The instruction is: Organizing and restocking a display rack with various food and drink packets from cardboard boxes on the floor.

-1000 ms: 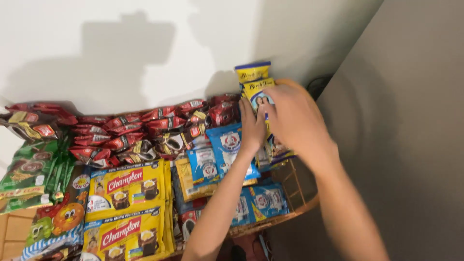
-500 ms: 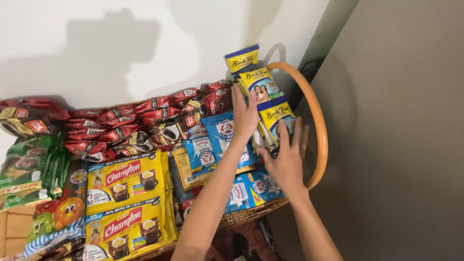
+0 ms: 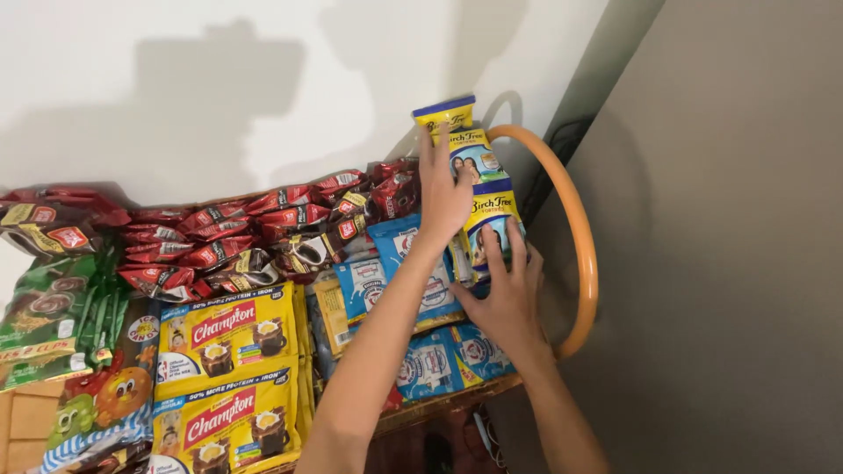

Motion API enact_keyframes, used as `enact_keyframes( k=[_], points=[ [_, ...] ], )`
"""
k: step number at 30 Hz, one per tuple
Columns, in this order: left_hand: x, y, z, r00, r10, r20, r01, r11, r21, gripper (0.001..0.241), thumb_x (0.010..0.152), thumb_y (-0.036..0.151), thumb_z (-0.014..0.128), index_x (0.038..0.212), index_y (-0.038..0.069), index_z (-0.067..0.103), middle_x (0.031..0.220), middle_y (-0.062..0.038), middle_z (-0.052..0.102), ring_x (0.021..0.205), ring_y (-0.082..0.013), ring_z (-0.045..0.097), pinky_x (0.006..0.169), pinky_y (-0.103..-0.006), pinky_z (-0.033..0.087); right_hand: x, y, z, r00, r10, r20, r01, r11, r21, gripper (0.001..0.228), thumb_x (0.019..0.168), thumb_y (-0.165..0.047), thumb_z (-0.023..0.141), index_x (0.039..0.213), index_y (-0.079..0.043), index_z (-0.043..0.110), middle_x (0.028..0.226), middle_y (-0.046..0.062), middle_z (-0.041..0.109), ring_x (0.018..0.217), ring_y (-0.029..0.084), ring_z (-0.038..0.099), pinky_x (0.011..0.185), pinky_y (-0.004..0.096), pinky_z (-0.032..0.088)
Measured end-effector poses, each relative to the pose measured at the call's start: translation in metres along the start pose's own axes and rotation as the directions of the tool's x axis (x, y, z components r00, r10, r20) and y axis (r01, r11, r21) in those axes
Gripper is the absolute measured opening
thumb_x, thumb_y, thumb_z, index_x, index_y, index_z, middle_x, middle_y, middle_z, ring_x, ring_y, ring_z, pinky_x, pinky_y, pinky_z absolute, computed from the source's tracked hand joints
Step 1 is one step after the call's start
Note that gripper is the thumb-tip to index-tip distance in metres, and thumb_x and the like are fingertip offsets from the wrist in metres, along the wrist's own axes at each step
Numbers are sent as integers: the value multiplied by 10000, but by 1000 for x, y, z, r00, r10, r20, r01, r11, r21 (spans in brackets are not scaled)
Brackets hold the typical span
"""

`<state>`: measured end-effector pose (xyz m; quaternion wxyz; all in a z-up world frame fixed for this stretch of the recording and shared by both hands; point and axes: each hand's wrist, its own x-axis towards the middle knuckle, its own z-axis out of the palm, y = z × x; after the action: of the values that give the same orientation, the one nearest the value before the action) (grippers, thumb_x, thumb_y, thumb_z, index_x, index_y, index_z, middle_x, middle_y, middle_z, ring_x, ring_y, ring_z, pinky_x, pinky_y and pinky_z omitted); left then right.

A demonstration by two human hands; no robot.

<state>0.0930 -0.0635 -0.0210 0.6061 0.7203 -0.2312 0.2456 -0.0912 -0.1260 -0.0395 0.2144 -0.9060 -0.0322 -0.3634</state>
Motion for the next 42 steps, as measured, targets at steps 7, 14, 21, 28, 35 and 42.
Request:
enact_keyframes(
  k=[7, 14, 21, 28, 35, 42],
  points=[
    [21, 51, -6, 979, 47, 199, -167, 745, 646, 730, 715, 76, 702, 1428, 56, 550, 1607, -281, 267, 1462, -512, 289, 1185, -621, 255, 20, -18, -10, 983, 142, 116, -134, 988, -80, 840, 690, -244, 859, 1449, -170, 508, 1595, 181, 329, 1298, 519, 373, 1010, 646, 373],
    [16, 31, 20, 964, 25, 266, -210, 687, 696, 716, 919, 416, 606, 1460, -39, 488, 1610, -296, 293, 1505, -496, 241, 1209, -626, 220, 18, -11, -2, 997, 72, 41, -73, 997, 10, 814, 686, -189, 798, 1441, -134, 498, 1577, 229, 318, 1324, 532, 379, 1087, 612, 361],
    [14, 26, 20, 959, -8, 283, -208, 659, 723, 769, 942, 488, 553, 1516, -8, 425, 1640, -258, 254, 1537, -454, 183, 1208, -640, 190, 18, -4, 3, 992, 79, 96, -84, 995, 48, 811, 706, -191, 784, 1451, -87, 482, 1603, 265, 272, 1389, 506, 356, 1122, 615, 315],
    [14, 27, 24, 957, -21, 289, -222, 591, 776, 757, 952, 483, 538, 1524, -1, 425, 1645, -266, 246, 1543, -470, 176, 1223, -633, 182, 23, -4, 3, 989, 88, 115, -86, 996, -25, 794, 706, -209, 775, 1427, -57, 478, 1580, 303, 278, 1381, 495, 369, 1112, 616, 302],
    [14, 25, 25, 950, -14, 311, -235, 623, 746, 790, 929, 484, 571, 1526, -11, 418, 1646, -263, 244, 1544, -466, 173, 1229, -636, 177, 23, 0, -1, 981, 89, 173, -94, 995, 24, 813, 734, -233, 778, 1451, -57, 439, 1595, 304, 246, 1477, 485, 300, 1137, 620, 232],
    [18, 20, 35, 965, 51, 256, -230, 628, 744, 833, 912, 487, 612, 1527, -23, 375, 1634, -286, 244, 1524, -495, 162, 1212, -648, 161, 14, 8, -6, 975, 117, 186, -125, 992, 30, 990, 787, -367, 809, 1571, -66, 284, 1649, 315, 114, 1460, 602, 153, 1168, 633, 215]
  ],
)
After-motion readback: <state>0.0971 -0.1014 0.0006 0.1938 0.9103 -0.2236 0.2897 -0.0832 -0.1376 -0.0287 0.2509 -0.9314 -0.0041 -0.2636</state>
